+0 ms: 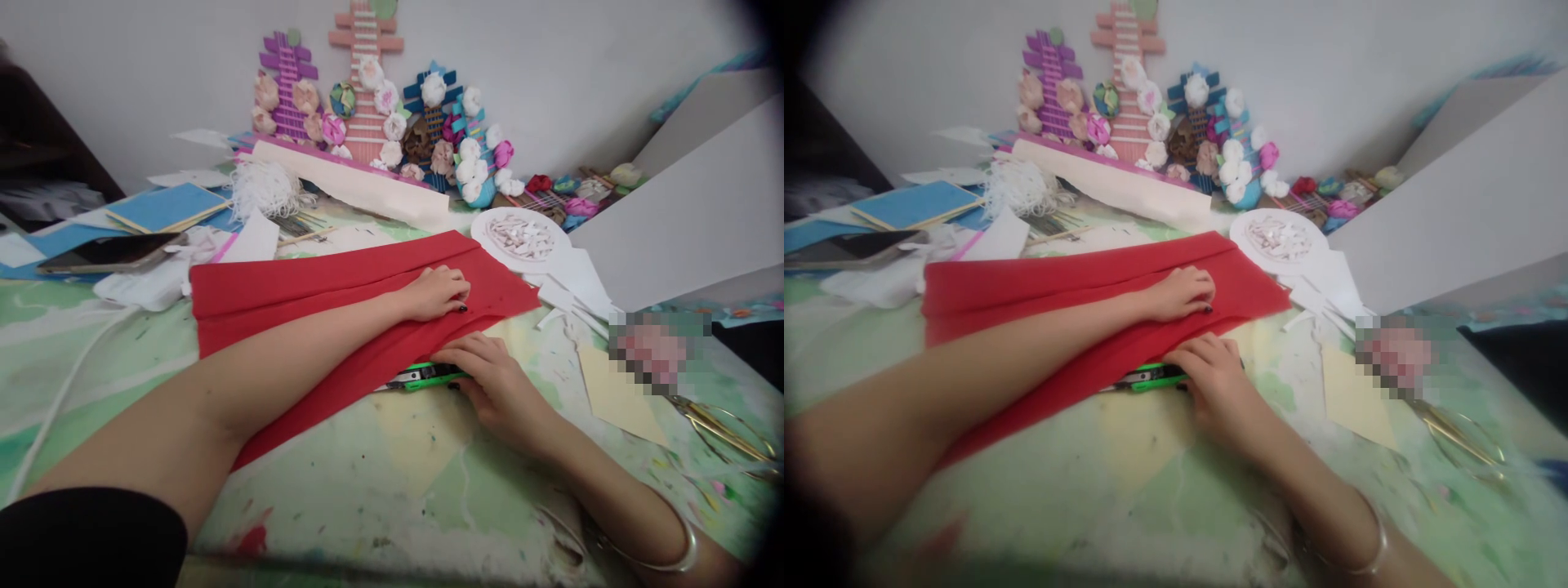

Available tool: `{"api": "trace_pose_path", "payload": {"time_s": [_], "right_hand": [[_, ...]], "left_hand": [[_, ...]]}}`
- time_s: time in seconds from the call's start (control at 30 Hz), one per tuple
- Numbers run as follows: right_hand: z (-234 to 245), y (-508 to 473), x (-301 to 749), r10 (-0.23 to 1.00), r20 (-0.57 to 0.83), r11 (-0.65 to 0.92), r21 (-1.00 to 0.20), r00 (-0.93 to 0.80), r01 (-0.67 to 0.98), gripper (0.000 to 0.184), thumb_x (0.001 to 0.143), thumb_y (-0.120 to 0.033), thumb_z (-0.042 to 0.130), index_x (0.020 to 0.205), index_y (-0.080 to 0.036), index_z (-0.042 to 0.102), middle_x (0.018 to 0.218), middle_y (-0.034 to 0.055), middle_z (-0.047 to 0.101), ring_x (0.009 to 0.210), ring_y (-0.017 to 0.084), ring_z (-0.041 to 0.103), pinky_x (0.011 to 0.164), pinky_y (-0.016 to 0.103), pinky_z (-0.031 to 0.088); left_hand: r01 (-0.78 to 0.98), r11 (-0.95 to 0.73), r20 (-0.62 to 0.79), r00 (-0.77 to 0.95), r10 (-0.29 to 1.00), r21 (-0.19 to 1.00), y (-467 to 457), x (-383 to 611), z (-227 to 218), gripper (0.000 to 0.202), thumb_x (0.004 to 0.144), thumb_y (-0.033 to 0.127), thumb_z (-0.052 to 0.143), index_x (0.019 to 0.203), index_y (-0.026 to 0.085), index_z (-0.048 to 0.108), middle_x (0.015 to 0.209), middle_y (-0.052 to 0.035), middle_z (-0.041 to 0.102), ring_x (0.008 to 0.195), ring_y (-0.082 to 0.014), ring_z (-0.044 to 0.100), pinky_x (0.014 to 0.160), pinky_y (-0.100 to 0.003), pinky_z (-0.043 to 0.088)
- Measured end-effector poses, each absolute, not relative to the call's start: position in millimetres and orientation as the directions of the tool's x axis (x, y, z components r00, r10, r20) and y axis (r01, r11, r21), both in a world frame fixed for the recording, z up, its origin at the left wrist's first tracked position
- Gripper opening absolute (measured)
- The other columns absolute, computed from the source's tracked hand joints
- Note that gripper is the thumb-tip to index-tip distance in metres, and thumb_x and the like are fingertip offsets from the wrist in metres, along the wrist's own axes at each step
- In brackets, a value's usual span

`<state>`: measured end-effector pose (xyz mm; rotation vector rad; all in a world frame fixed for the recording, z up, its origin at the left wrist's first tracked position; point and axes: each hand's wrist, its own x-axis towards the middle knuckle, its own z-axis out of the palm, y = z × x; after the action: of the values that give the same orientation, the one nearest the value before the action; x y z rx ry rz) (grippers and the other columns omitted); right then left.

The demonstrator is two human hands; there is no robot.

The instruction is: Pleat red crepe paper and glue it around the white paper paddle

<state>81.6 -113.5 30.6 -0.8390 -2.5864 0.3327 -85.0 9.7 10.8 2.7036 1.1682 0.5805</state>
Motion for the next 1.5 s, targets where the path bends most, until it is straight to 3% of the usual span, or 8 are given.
{"api": "trace_pose_path", "payload": {"time_s": [0.6, 1.13, 1.2, 1.3, 1.4, 1.5], "right_hand": [[34, -118, 85, 0.561, 0.312, 0.825, -0.283, -0.767, 0.489, 0.039, 0.08, 0.001, 0.043, 0.109, -0.015, 0.063, 0.103, 0.0111, 0.066, 0.095, 0.025, 0.054, 0.082, 0.042, 0.039], [37, -111, 100, 0.609, 0.257, 0.788, -0.302, -0.751, 0.536, 0.043, 0.079, 0.002, 0.043, 0.11, -0.018, 0.063, 0.109, 0.0111, 0.066, 0.101, 0.025, 0.055, 0.084, 0.042, 0.04], [37, -111, 99, 0.61, 0.245, 0.786, -0.314, -0.754, 0.533, 0.044, 0.078, 0.003, 0.043, 0.111, -0.017, 0.063, 0.109, 0.0115, 0.065, 0.101, 0.025, 0.054, 0.084, 0.042, 0.04], [39, -112, 100, 0.603, 0.245, 0.789, -0.32, -0.759, 0.524, 0.047, 0.074, 0.006, 0.043, 0.111, -0.016, 0.062, 0.11, 0.012, 0.065, 0.103, 0.026, 0.054, 0.086, 0.043, 0.039], [40, -113, 100, 0.6, 0.249, 0.791, -0.324, -0.76, 0.518, 0.05, 0.071, 0.007, 0.044, 0.111, -0.016, 0.062, 0.112, 0.0125, 0.064, 0.104, 0.026, 0.052, 0.087, 0.043, 0.038], [41, -114, 99, 0.611, 0.227, 0.78, -0.334, -0.758, 0.529, 0.053, 0.068, 0.008, 0.044, 0.111, -0.017, 0.062, 0.112, 0.0114, 0.064, 0.104, 0.026, 0.052, 0.087, 0.043, 0.037]], "left_hand": [[0.67, -0.694, 0.294, 0.63, 0.719, 0.263, 9, -86, 11, 0.01, 0.092, 0.027, 0.053, 0.09, 0.018, 0.057, 0.111, -0.0062, 0.058, 0.099, -0.0217, 0.049, 0.084, -0.034, 0.033], [0.665, -0.693, 0.332, 0.61, 0.719, 0.278, 10, -86, 9, 0.011, 0.091, 0.029, 0.054, 0.09, 0.019, 0.057, 0.109, -0.0068, 0.06, 0.103, -0.0235, 0.049, 0.086, -0.036, 0.035], [0.748, -0.629, 0.371, 0.534, 0.76, 0.212, 11, -90, 12, 0.011, 0.091, 0.026, 0.052, 0.097, 0.02, 0.058, 0.115, -0.0088, 0.059, 0.112, -0.0265, 0.046, 0.091, -0.042, 0.034], [0.921, -0.36, 0.408, 0.276, 0.87, 0.145, 16, -104, 20, 0.028, 0.089, 0.026, 0.053, 0.116, 0.018, 0.054, 0.129, -0.0163, 0.053, 0.122, -0.0344, 0.04, 0.097, -0.053, 0.031], [0.979, -0.089, 0.316, 0.028, 0.948, 0.181, 27, -127, 26, 0.054, 0.084, 0.043, 0.061, 0.127, 0.013, 0.049, 0.133, -0.0251, 0.046, 0.123, -0.043, 0.039, 0.095, -0.06, 0.033], [0.955, 0.054, 0.157, -0.104, 0.982, 0.293, 40, -148, 27, 0.068, 0.073, 0.062, 0.065, 0.122, 0.016, 0.054, 0.129, -0.024, 0.051, 0.121, -0.0448, 0.042, 0.093, -0.059, 0.037]]}}
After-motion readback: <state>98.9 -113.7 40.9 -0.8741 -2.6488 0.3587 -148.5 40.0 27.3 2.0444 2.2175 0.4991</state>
